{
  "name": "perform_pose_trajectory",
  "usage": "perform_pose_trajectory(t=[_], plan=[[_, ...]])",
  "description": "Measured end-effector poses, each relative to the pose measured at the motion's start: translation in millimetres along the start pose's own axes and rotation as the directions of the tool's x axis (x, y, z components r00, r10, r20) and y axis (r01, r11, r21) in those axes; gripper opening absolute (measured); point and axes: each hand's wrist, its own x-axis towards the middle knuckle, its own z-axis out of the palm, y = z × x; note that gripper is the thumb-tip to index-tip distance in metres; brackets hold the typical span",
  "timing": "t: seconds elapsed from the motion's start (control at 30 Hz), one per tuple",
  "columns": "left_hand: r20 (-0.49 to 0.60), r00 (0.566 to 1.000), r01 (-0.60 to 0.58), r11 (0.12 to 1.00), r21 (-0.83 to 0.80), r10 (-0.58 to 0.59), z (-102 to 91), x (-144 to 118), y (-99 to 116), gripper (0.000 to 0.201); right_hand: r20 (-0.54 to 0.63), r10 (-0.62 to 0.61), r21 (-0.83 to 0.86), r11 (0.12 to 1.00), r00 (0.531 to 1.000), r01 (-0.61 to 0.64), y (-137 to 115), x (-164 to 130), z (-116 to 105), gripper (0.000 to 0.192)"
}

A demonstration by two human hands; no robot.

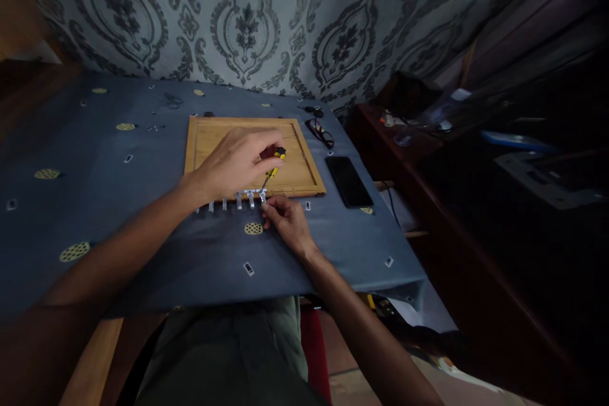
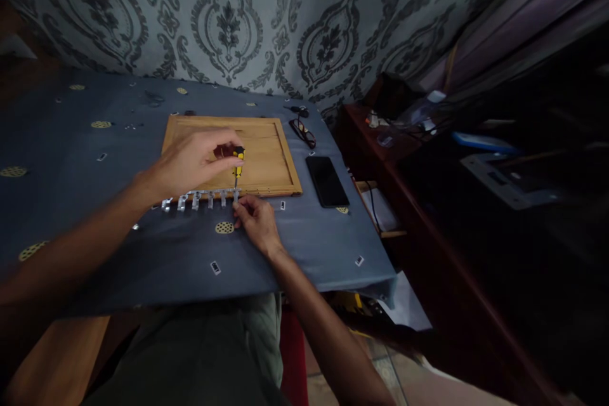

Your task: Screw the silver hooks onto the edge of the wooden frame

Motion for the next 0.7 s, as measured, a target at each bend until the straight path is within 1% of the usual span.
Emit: perform_pose_trajectory(t=[0.1,0.27,0.4,0.6,0.7], plan=[[0.000,1.000,-0.018,1.000,-0.007,0.018,-1.0,0.6,-1.8,0.012,0.006,-0.002,0.001,1.000,1.000,0.002,-0.1,-0.1,-0.3,0.046],[0.029,0.999,-0.024,0.999,-0.026,0.025,-3.9,1.9,-5.3,0.014,0.006,-0.005,-0.004,1.000,1.000,0.005,0.0,-0.2,-0.6,0.045],[0.027,0.999,-0.040,0.999,0.010,0.040,-3.0,1.1,-3.9,0.017,0.004,-0.011,0.003,1.000,1.000,0.011,1.3,0.4,-0.1,0.047],[-0.024,0.999,-0.034,0.998,0.051,0.036,1.5,0.2,-2.9,0.010,0.001,-0.009,-0.011,1.000,1.000,0.009,1.4,1.0,0.0,0.050],[-0.011,0.999,-0.047,0.997,0.064,0.048,0.1,0.4,-3.3,0.010,0.006,-0.016,-0.014,1.000,1.000,0.016,1.5,1.2,-0.5,0.049]])
